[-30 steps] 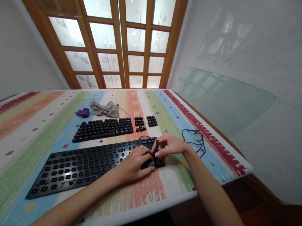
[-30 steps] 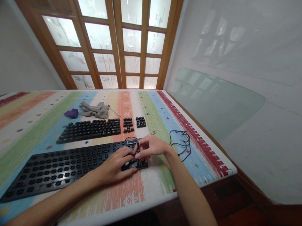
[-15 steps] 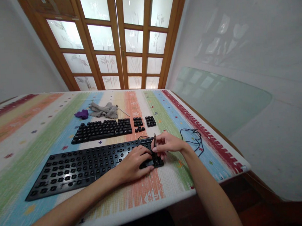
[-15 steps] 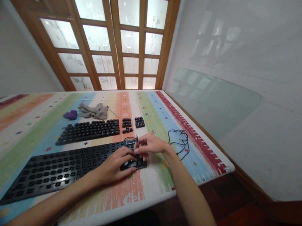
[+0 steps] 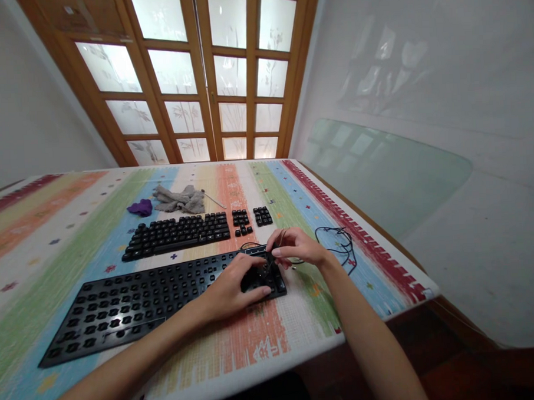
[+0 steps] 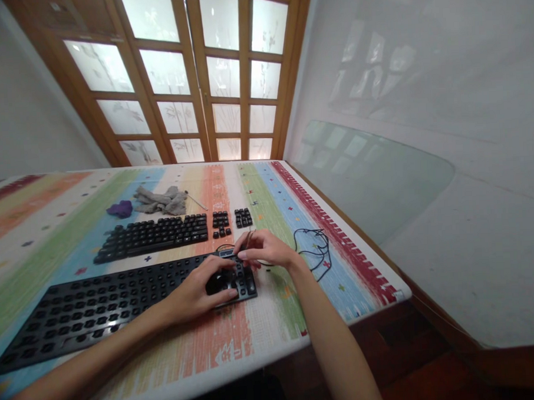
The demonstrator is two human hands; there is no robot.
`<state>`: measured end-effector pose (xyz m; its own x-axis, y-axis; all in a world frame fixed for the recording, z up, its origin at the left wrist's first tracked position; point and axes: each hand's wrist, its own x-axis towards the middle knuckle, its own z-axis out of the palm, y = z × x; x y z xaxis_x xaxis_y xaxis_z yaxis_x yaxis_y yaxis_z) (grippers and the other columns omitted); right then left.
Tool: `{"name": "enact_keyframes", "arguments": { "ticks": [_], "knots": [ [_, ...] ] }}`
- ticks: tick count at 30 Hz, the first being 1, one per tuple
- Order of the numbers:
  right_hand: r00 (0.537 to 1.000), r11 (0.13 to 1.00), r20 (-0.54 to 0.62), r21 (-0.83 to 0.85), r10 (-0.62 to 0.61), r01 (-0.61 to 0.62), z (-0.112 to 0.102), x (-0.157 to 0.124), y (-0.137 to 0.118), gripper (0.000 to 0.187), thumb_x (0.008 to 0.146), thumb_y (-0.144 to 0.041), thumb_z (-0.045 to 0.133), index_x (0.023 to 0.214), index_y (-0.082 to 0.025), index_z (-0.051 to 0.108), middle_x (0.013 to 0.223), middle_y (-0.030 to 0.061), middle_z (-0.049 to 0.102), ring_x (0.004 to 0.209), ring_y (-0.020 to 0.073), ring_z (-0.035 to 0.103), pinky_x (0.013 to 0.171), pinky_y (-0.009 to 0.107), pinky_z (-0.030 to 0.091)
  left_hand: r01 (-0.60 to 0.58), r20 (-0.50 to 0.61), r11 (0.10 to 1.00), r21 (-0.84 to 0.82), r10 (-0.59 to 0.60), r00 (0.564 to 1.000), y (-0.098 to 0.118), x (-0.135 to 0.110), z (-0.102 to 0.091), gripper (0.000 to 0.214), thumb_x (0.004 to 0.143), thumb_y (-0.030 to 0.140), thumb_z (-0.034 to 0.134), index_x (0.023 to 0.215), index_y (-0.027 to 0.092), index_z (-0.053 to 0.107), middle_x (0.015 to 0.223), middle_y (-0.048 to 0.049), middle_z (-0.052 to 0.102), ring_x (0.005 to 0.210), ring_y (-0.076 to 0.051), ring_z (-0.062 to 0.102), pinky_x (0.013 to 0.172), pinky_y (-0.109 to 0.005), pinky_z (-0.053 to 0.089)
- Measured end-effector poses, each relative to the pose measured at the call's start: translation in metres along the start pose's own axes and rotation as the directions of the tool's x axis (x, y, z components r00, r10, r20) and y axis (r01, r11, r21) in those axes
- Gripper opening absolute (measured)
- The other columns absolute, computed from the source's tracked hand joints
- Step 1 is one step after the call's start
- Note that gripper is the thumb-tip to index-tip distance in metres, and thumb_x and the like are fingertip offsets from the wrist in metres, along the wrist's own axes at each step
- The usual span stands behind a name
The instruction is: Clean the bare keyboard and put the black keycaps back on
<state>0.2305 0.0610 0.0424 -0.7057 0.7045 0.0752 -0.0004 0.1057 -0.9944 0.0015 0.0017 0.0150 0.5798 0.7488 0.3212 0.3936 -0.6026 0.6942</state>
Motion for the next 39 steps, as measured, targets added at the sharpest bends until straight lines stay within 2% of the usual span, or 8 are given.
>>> {"name": "enact_keyframes", "arguments": {
  "ticks": [5,10,16,20,25,31,35,39],
  "knots": [
    [0.999,0.999,-0.028,0.039,-0.035,0.036,0.001,0.001,-0.001,0.031,0.080,-0.039,0.072,0.095,-0.013,0.062,0.064,-0.0016,0.065,0.046,0.0077,0.057,0.042,0.018,0.043,0.044,-0.045,0.988,-0.149,-0.051,0.998,0.001,0.010,-0.004,0.039,0.086,0.033,0.069,0.121,0.021,0.056,0.103,-0.0049,0.069,0.089,-0.019,0.064,0.081,-0.035,0.053],
    [0.998,0.997,-0.059,0.070,-0.029,0.033,0.002,0.003,0.000,0.028,0.085,-0.040,0.067,0.096,-0.015,0.059,0.062,-0.0028,0.064,0.044,0.0083,0.058,0.041,0.018,0.043,0.027,-0.107,0.979,-0.201,-0.049,0.993,-0.003,0.017,-0.007,0.035,0.084,0.031,0.070,0.116,0.019,0.060,0.098,-0.0052,0.072,0.083,-0.018,0.066,0.073,-0.031,0.052],
    [0.989,0.994,-0.143,0.101,-0.036,0.050,0.004,0.005,0.003,0.024,0.086,-0.037,0.064,0.095,-0.017,0.056,0.062,-0.0032,0.062,0.045,0.0091,0.058,0.040,0.018,0.044,0.031,-0.188,0.987,-0.158,-0.061,0.980,-0.005,0.022,-0.011,0.025,0.083,0.029,0.071,0.104,0.018,0.067,0.101,-0.0058,0.073,0.089,-0.019,0.067,0.081,-0.035,0.055],
    [0.981,0.986,-0.196,0.163,0.002,0.031,0.005,0.008,0.003,0.022,0.084,-0.034,0.063,0.096,-0.017,0.056,0.062,-0.0031,0.062,0.045,0.0102,0.059,0.041,0.019,0.045,0.056,-0.254,0.978,-0.199,-0.107,0.961,-0.007,0.026,-0.008,0.032,0.081,0.029,0.072,0.111,0.018,0.063,0.099,-0.0056,0.073,0.089,-0.019,0.068,0.084,-0.037,0.055],
    [0.978,0.981,-0.209,0.189,-0.012,0.053,0.004,0.009,0.003,0.022,0.083,-0.033,0.064,0.096,-0.017,0.057,0.063,-0.0025,0.063,0.046,0.0098,0.059,0.042,0.018,0.044,0.064,-0.250,0.924,-0.376,-0.167,0.954,-0.012,0.032,-0.003,0.040,0.079,0.029,0.075,0.113,0.017,0.057,0.097,-0.0059,0.071,0.092,-0.019,0.068,0.086,-0.036,0.054],
    [0.978,0.977,-0.200,0.195,-0.050,0.089,0.003,0.007,0.003,0.022,0.083,-0.033,0.066,0.096,-0.016,0.061,0.064,-0.0022,0.063,0.046,0.0094,0.059,0.042,0.018,0.045,0.127,-0.197,0.857,-0.500,-0.255,0.947,-0.018,0.036,-0.003,0.046,0.071,0.033,0.081,0.108,0.017,0.059,0.092,-0.0054,0.071,0.085,-0.018,0.067,0.074,-0.030,0.050],
    [0.978,0.980,-0.197,0.174,-0.062,0.097,0.003,0.006,0.004,0.021,0.084,-0.032,0.066,0.096,-0.016,0.062,0.065,-0.0020,0.064,0.048,0.0097,0.060,0.043,0.019,0.046,0.163,-0.152,0.823,-0.544,-0.288,0.946,-0.019,0.038,-0.005,0.047,0.067,0.034,0.083,0.104,0.016,0.060,0.092,-0.0064,0.072,0.085,-0.019,0.067,0.071,-0.029,0.048],
    [0.979,0.984,-0.188,0.147,-0.074,0.102,0.002,0.006,0.005,0.021,0.085,-0.034,0.066,0.096,-0.016,0.063,0.066,-0.0018,0.064,0.048,0.0102,0.061,0.044,0.020,0.047,0.145,-0.149,0.830,-0.539,-0.264,0.953,-0.016,0.042,-0.006,0.046,0.066,0.030,0.084,0.102,0.016,0.059,0.091,-0.0064,0.073,0.086,-0.020,0.068,0.073,-0.030,0.047]
  ]
}}
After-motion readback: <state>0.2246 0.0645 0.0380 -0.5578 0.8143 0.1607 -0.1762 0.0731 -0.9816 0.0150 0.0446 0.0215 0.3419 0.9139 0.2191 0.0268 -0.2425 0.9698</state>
